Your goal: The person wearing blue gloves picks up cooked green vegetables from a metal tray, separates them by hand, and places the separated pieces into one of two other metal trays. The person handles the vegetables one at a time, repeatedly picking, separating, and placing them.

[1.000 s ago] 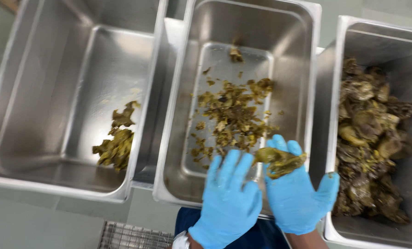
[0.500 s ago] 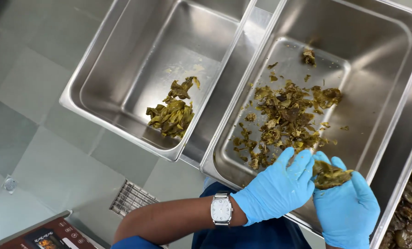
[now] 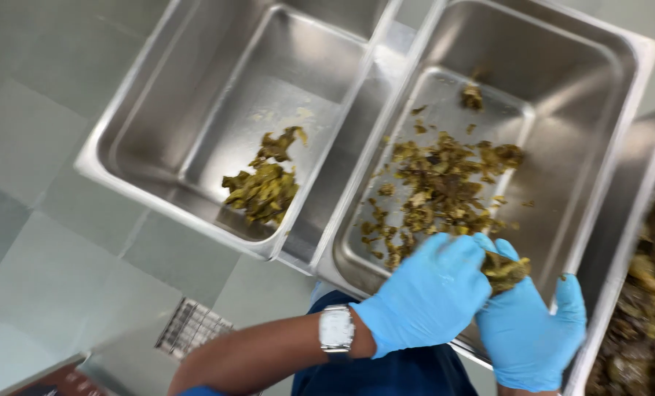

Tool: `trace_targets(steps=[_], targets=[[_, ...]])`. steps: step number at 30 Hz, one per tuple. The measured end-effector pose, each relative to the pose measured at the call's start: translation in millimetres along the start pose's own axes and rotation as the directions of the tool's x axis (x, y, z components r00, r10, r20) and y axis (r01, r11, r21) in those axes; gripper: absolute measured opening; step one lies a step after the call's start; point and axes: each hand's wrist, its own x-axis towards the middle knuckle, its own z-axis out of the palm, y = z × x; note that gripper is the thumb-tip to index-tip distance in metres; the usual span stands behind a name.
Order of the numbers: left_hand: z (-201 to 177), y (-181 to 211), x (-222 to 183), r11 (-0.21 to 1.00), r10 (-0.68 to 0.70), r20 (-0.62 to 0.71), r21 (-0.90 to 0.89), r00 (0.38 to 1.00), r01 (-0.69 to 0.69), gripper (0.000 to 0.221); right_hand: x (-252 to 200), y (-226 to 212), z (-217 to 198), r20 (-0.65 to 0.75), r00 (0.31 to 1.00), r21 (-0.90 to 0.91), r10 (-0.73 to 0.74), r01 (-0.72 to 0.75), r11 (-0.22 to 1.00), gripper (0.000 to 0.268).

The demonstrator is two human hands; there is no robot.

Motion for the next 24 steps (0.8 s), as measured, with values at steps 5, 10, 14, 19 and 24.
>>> trace_targets(steps=[5, 10, 14, 19, 24], targets=[[28, 12, -10, 0.659, -0.339, 0.039, -0.704, 0.94, 0.267, 0.033, -10, 11, 21, 0.157, 0.984, 0.13, -0.084, 0.064, 0.989, 0.09], [70, 19, -23, -0.44, -0.498, 0.439, -0.871, 0.748, 0.218, 0.056, -16, 18, 28, 0.17, 0.966, -0.549, -0.193, 0.256, 0.796, 0.094], [71, 26, -17, -0.695, -0.48, 0.47, -0.719, 0.741, 0.006, 0.056, -16, 17, 27, 0.195, 0.953, -0.671, -0.233, 0.303, 0.677, 0.089], [74, 24, -17, -0.809, -0.484, 0.439, -0.554, 0.757, -0.196, 0.052, -14, 8, 26, 0.27, 0.902, -0.849, -0.336, 0.388, 0.36, 0.08], [71, 24, -18, -0.797, -0.49, 0.44, -0.576, 0.753, -0.182, 0.05, -7, 1, 20, 0.255, 0.914, -0.892, -0.317, 0.349, 0.286, 0.072]])
